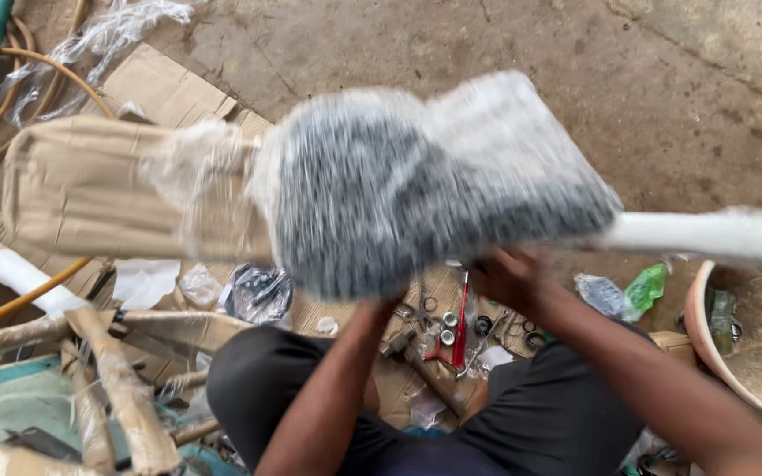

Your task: The person is assembling a bicycle frame while sitting on the floor. They remove bubble wrap and cardboard from the frame and seat, then use a wrench to tighten bolts on the seat post and handlebar stem.

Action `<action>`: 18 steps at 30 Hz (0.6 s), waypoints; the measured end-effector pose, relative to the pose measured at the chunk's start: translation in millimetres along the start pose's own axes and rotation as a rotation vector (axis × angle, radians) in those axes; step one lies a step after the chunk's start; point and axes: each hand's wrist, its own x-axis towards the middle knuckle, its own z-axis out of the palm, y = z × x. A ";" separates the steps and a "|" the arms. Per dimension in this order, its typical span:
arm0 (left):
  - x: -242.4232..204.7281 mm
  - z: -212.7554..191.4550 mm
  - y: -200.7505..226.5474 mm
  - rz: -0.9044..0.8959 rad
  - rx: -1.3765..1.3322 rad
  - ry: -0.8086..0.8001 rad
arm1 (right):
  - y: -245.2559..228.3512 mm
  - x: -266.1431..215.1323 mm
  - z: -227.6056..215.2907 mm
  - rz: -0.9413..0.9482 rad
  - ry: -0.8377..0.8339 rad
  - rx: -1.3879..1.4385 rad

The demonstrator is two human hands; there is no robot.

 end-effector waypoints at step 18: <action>24.1 -38.3 53.5 0.121 -0.103 0.237 | 20.3 142.5 -235.3 0.298 -1.099 0.165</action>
